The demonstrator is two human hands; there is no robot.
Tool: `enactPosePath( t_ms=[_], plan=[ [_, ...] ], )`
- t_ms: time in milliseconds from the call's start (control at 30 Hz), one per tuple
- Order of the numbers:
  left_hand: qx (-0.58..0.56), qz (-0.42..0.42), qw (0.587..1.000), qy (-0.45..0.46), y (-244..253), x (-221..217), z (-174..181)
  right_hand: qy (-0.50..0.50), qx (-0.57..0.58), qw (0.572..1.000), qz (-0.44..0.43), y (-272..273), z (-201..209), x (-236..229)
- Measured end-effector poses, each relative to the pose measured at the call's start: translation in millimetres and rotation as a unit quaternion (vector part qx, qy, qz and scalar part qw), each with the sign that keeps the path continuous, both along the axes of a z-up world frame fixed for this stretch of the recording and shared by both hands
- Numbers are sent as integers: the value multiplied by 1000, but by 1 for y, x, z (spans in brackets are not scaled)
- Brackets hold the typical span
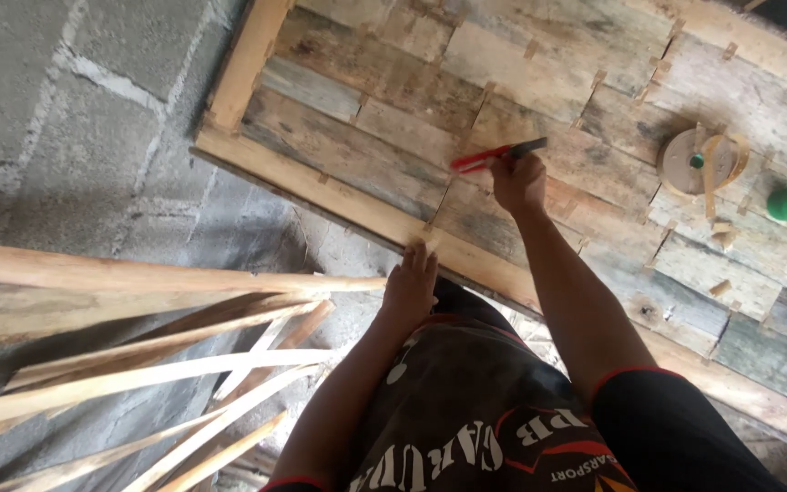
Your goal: Arranging and gluing small wooden pieces to create a decorative mosaic pattern on a larger wooden panel.
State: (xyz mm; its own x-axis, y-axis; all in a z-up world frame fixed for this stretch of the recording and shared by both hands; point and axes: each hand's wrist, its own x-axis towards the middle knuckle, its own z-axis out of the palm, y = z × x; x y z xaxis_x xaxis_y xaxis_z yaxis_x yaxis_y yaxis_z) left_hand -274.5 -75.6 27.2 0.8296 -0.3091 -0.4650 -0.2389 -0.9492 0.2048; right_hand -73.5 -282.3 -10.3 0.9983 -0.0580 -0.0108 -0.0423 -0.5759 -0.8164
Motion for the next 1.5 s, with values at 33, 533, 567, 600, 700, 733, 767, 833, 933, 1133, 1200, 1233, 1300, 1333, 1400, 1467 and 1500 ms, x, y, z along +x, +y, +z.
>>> enactPosePath(
  t_ms=[33,533,567,600,700,733,767,833,933,1133,1200,1233,1300,1333,1400,1467,1500],
  plan=[
    [-2,1,1000,4,1,-3,0,4,-2,1000,1,3,-1,-5],
    [-42,-23,996,-73,12,-1,2,21,23,999,32,7,1,-28],
    [-27,-22,998,-56,10,-3,1,16,13,999,-31,8,-1,-31],
    [-12,-20,999,-39,8,-5,0,11,2,996,-93,8,-3,-33],
    [5,-38,998,-44,8,-2,2,42,-87,995,34,4,-2,-38],
    [5,-39,998,-43,8,-3,3,42,-87,995,33,9,1,-45],
    [9,-41,998,-46,8,-2,4,68,-109,990,51,13,4,-50],
    [12,-45,998,-49,8,-1,5,93,-130,985,67,20,13,-61],
    [2,-42,998,-38,9,-3,5,68,-58,995,46,28,20,-79],
    [-8,-44,998,-45,9,0,7,57,-62,996,41,30,12,-92],
    [16,-57,998,-5,11,0,12,59,-22,998,-13,29,9,-95],
    [16,-60,998,-6,12,0,10,58,-22,998,-16,30,12,-96],
    [13,-60,998,11,10,0,6,65,-42,996,47,31,19,-98],
    [11,-63,998,9,10,0,8,64,-44,996,44,29,19,-100],
    [31,-82,996,-8,11,2,12,101,-37,993,-46,28,17,-99],
    [21,-77,997,3,12,5,24,79,-52,995,-12,27,18,-101],
    [8,-69,997,19,11,4,29,63,-70,995,25,26,18,-106]
  ],
)
